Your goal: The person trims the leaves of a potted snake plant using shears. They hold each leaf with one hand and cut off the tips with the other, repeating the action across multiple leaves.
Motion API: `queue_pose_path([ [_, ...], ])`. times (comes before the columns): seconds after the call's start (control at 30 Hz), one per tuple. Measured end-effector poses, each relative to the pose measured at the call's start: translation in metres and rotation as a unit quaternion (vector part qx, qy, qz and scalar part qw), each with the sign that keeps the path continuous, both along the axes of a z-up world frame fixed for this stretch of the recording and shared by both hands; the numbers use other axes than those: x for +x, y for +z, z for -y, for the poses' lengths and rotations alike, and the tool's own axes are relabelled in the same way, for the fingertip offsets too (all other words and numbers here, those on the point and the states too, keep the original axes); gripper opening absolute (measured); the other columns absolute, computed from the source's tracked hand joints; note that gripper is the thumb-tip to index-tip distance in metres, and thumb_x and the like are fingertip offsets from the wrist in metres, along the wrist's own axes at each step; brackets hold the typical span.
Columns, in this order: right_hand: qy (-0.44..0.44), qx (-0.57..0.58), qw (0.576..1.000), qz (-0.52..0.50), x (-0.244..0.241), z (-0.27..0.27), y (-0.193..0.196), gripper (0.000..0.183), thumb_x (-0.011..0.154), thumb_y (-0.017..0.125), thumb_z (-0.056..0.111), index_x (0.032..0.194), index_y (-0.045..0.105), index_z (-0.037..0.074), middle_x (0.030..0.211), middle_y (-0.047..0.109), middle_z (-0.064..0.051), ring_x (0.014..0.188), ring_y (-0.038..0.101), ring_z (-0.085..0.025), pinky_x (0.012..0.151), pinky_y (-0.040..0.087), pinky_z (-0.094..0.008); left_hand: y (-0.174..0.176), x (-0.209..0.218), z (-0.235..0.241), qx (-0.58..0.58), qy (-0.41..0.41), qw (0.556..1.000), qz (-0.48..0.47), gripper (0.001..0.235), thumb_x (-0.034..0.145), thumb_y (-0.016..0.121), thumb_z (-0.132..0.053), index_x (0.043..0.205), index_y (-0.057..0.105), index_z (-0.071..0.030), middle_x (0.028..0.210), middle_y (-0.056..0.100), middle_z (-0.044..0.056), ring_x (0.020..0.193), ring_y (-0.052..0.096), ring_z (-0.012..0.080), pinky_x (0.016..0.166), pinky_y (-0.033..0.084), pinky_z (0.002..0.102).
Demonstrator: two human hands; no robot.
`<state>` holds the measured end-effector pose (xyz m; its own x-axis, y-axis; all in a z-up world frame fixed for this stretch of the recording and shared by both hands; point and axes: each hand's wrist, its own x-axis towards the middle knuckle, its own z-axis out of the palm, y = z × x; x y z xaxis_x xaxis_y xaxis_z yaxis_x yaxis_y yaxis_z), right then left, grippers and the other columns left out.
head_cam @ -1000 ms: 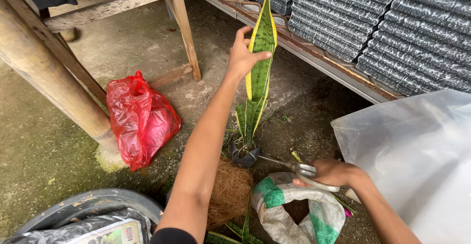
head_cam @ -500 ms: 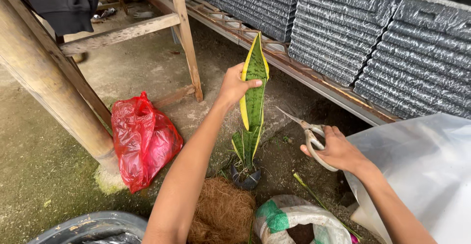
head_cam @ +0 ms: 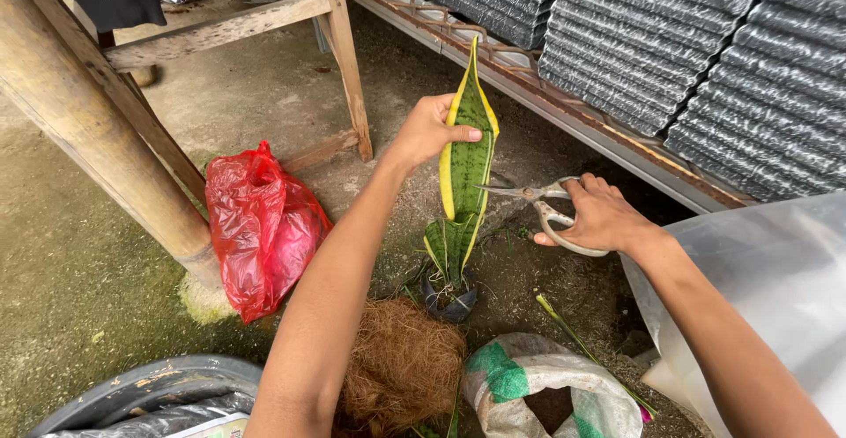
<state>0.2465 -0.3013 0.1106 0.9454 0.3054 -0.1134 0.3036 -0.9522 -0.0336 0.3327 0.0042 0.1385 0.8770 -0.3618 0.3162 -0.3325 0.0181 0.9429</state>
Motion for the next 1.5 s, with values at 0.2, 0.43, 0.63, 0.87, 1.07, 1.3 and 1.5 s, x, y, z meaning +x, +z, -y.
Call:
queue_pose_path([
  [0.2,0.053,0.038,0.998,0.0,0.026,0.009,-0.026,0.128,0.056,0.084,0.079,0.147,0.043,-0.001,0.144,0.041,-0.035,0.135,0.041,-0.048,0.112,0.037,-0.05,-0.001,-0.001,-0.003,-0.008,-0.026,0.999,-0.038,0.041,0.078,0.081,0.004,0.118,0.071,-0.002,0.106,0.08,0.007,0.093,0.076,0.0143,0.091,0.062,0.032],
  [0.43,0.084,0.062,0.994,0.006,0.036,0.016,-0.02,0.122,0.052,0.087,0.074,0.14,0.05,-0.001,0.132,0.052,-0.029,0.126,0.051,-0.043,0.106,0.044,-0.049,0.004,-0.003,-0.003,-0.016,-0.024,1.0,-0.007,0.038,0.082,0.081,0.002,0.118,0.07,-0.002,0.108,0.079,0.006,0.096,0.074,0.0124,0.091,0.06,0.032],
  [0.63,0.077,0.066,0.994,0.034,0.035,0.019,-0.015,0.115,0.05,0.089,0.07,0.137,0.056,0.002,0.121,0.055,-0.023,0.118,0.053,-0.04,0.101,0.045,-0.049,0.005,-0.008,0.007,-0.002,0.029,1.0,-0.003,0.028,0.085,0.079,0.001,0.112,0.073,-0.003,0.102,0.08,0.007,0.089,0.074,0.0122,0.083,0.061,0.032],
  [0.87,0.064,0.063,0.996,0.02,0.036,0.022,-0.012,0.112,0.049,0.089,0.069,0.137,0.058,0.006,0.12,0.056,-0.02,0.118,0.053,-0.038,0.1,0.045,-0.047,0.011,-0.012,0.015,0.002,0.077,0.997,-0.029,0.025,0.084,0.076,-0.001,0.108,0.074,-0.005,0.097,0.082,0.009,0.083,0.078,0.0139,0.076,0.065,0.032],
  [1.07,0.077,0.062,0.994,0.039,0.043,0.019,-0.008,0.113,0.05,0.091,0.068,0.135,0.058,0.002,0.121,0.056,-0.022,0.12,0.052,-0.039,0.102,0.045,-0.048,0.01,-0.01,0.015,-0.023,0.046,0.999,0.002,0.024,0.085,0.077,-0.001,0.109,0.073,-0.004,0.1,0.081,0.011,0.088,0.078,0.0151,0.079,0.066,0.034],
  [1.3,0.119,0.104,0.987,0.035,0.044,0.015,0.002,0.113,0.049,0.092,0.064,0.136,0.057,0.001,0.121,0.059,-0.02,0.119,0.055,-0.038,0.103,0.046,-0.047,0.005,-0.003,0.006,0.007,0.027,0.999,-0.019,0.026,0.085,0.078,-0.004,0.11,0.074,-0.007,0.101,0.082,0.007,0.09,0.078,0.0133,0.084,0.065,0.033],
  [1.5,0.162,0.073,0.981,0.072,0.039,0.005,0.013,0.111,0.048,0.093,0.064,0.131,0.059,-0.001,0.119,0.059,-0.021,0.118,0.054,-0.039,0.102,0.045,-0.048,0.004,-0.002,0.0,0.006,-0.003,1.0,-0.024,0.028,0.085,0.079,-0.004,0.112,0.074,-0.008,0.103,0.081,0.006,0.092,0.076,0.0125,0.088,0.062,0.033],
])
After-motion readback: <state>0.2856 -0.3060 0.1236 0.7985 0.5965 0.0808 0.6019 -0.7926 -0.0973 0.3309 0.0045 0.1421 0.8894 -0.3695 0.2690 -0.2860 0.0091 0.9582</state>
